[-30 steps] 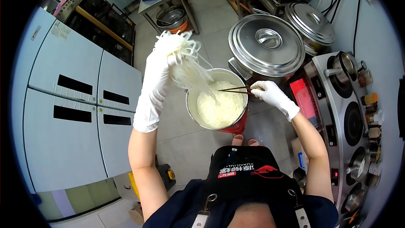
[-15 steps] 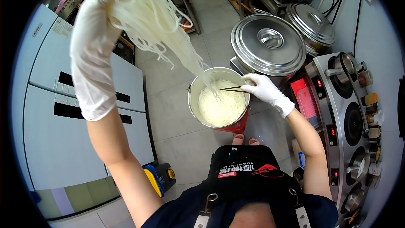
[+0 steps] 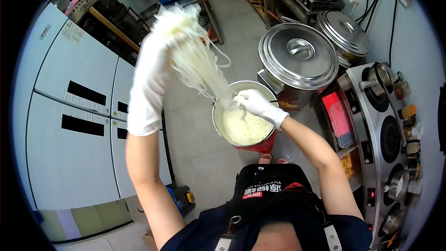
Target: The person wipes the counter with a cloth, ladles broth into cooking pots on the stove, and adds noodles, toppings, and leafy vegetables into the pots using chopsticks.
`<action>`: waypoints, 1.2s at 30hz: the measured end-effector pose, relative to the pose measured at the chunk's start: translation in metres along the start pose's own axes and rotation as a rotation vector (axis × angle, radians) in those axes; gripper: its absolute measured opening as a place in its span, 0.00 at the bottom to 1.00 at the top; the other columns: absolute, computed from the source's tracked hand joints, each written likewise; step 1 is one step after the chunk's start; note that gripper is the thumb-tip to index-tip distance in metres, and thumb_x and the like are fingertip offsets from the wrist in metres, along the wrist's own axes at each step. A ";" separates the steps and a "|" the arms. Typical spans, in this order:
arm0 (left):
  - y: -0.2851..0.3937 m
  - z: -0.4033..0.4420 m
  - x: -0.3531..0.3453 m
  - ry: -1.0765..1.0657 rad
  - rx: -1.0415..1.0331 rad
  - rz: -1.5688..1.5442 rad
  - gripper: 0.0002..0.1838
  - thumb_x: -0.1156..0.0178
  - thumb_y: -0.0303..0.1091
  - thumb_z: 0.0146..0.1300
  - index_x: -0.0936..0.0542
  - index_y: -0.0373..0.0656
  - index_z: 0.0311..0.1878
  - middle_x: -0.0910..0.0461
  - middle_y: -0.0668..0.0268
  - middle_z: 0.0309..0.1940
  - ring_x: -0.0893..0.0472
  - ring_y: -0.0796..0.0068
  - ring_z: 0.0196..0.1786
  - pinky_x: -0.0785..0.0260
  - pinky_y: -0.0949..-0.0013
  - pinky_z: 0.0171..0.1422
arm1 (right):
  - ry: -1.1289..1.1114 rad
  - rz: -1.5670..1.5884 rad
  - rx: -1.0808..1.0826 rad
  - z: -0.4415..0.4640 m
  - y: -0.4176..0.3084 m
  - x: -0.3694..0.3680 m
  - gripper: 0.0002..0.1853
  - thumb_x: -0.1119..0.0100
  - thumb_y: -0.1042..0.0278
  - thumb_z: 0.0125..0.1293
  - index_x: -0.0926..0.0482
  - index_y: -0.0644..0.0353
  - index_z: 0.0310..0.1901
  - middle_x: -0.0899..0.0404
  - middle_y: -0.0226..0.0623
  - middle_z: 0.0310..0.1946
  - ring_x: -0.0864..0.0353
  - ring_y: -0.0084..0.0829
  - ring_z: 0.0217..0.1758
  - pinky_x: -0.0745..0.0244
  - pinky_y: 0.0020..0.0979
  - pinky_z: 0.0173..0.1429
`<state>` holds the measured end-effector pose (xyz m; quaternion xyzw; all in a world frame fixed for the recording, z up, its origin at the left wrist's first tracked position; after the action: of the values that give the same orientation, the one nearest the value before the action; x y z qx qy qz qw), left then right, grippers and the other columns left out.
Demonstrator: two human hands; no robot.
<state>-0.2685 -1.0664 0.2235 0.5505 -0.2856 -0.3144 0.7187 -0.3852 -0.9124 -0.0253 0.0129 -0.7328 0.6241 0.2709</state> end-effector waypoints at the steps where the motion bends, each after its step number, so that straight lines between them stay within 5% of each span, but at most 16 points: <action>1: -0.026 -0.006 -0.002 -0.033 0.040 -0.020 0.19 0.38 0.27 0.52 0.20 0.35 0.49 0.20 0.62 0.44 0.23 0.71 0.48 0.32 0.68 0.57 | -0.047 0.207 -0.058 -0.008 -0.016 0.009 0.17 0.45 0.56 0.62 0.20 0.65 0.31 0.21 0.42 0.24 0.21 0.33 0.27 0.25 0.36 0.38; 8: -0.208 -0.049 -0.022 -0.053 0.360 -0.472 0.18 0.37 0.26 0.55 0.22 0.32 0.50 0.20 0.58 0.45 0.21 0.68 0.48 0.27 0.65 0.55 | 0.006 0.042 0.101 0.010 -0.108 0.041 0.15 0.42 0.58 0.58 0.20 0.65 0.28 0.22 0.43 0.20 0.22 0.33 0.24 0.28 0.33 0.33; 9: -0.209 -0.056 -0.025 -0.193 0.381 -0.622 0.17 0.38 0.29 0.57 0.24 0.31 0.49 0.21 0.56 0.42 0.20 0.66 0.44 0.25 0.64 0.50 | 0.041 0.045 0.111 0.018 -0.104 0.036 0.15 0.42 0.58 0.58 0.20 0.65 0.28 0.22 0.43 0.20 0.22 0.32 0.24 0.28 0.33 0.33; 13: -0.197 -0.063 -0.043 -0.177 0.303 -0.797 0.21 0.39 0.36 0.57 0.27 0.31 0.49 0.23 0.59 0.34 0.22 0.65 0.38 0.27 0.64 0.46 | 0.054 0.189 0.006 0.031 -0.097 0.030 0.12 0.43 0.64 0.60 0.21 0.65 0.27 0.21 0.39 0.18 0.23 0.24 0.19 0.27 0.28 0.28; 16: -0.194 -0.054 -0.044 -0.308 0.284 -0.859 0.22 0.39 0.33 0.54 0.29 0.35 0.51 0.24 0.59 0.35 0.23 0.63 0.40 0.28 0.63 0.51 | 0.075 0.234 0.004 0.031 -0.102 0.038 0.10 0.44 0.68 0.61 0.21 0.65 0.26 0.20 0.37 0.19 0.22 0.22 0.17 0.26 0.25 0.25; 23: -0.089 -0.037 -0.073 -0.369 0.189 -0.691 0.13 0.41 0.27 0.54 0.28 0.34 0.42 0.29 0.60 0.32 0.29 0.66 0.38 0.32 0.61 0.50 | 0.089 0.392 0.145 -0.004 -0.150 0.099 0.11 0.44 0.69 0.61 0.20 0.66 0.26 0.18 0.39 0.20 0.20 0.24 0.18 0.24 0.24 0.24; 29: -0.004 -0.047 -0.128 -0.500 0.160 -0.587 0.17 0.40 0.27 0.57 0.28 0.33 0.49 0.26 0.61 0.38 0.27 0.70 0.42 0.33 0.64 0.56 | 0.235 0.404 0.411 -0.100 -0.196 0.167 0.12 0.44 0.67 0.58 0.18 0.67 0.26 0.18 0.39 0.21 0.18 0.26 0.20 0.24 0.24 0.26; 30: 0.011 -0.051 -0.144 -0.676 0.077 -0.654 0.19 0.40 0.27 0.58 0.29 0.33 0.52 0.26 0.61 0.42 0.26 0.68 0.46 0.33 0.63 0.59 | 0.267 0.383 0.433 -0.123 -0.203 0.179 0.11 0.44 0.68 0.57 0.18 0.68 0.26 0.18 0.39 0.21 0.18 0.27 0.21 0.24 0.24 0.26; 32: 0.035 -0.075 -0.165 -0.484 0.163 -0.511 0.22 0.40 0.30 0.61 0.31 0.31 0.56 0.26 0.60 0.49 0.27 0.66 0.53 0.35 0.62 0.64 | 0.336 0.301 0.395 -0.171 -0.212 0.199 0.10 0.44 0.70 0.56 0.18 0.67 0.26 0.18 0.38 0.22 0.18 0.26 0.22 0.26 0.25 0.27; 34: 0.056 -0.120 -0.187 -0.473 -0.353 0.033 0.26 0.42 0.32 0.64 0.35 0.29 0.62 0.29 0.59 0.57 0.29 0.65 0.60 0.38 0.62 0.67 | 0.360 0.381 0.586 -0.229 -0.211 0.211 0.10 0.42 0.69 0.54 0.18 0.68 0.28 0.18 0.37 0.22 0.18 0.24 0.23 0.27 0.25 0.27; 36: 0.074 -0.141 -0.223 -0.654 -0.362 0.058 0.27 0.47 0.34 0.68 0.38 0.29 0.65 0.32 0.57 0.62 0.32 0.66 0.64 0.39 0.62 0.69 | 0.485 0.307 0.423 -0.298 -0.217 0.224 0.10 0.42 0.69 0.53 0.19 0.70 0.28 0.17 0.38 0.23 0.18 0.26 0.24 0.25 0.27 0.29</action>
<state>-0.2945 -0.7950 0.2484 0.2765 -0.4553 -0.4983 0.6840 -0.3853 -0.6137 0.2863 -0.1901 -0.4950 0.7804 0.3313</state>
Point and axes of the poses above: each hand's wrist, its own z-axis towards the middle knuckle, its own x-axis out of the back of the hand, y = z × x, the point moved 2 cm from there along z, towards the middle knuckle
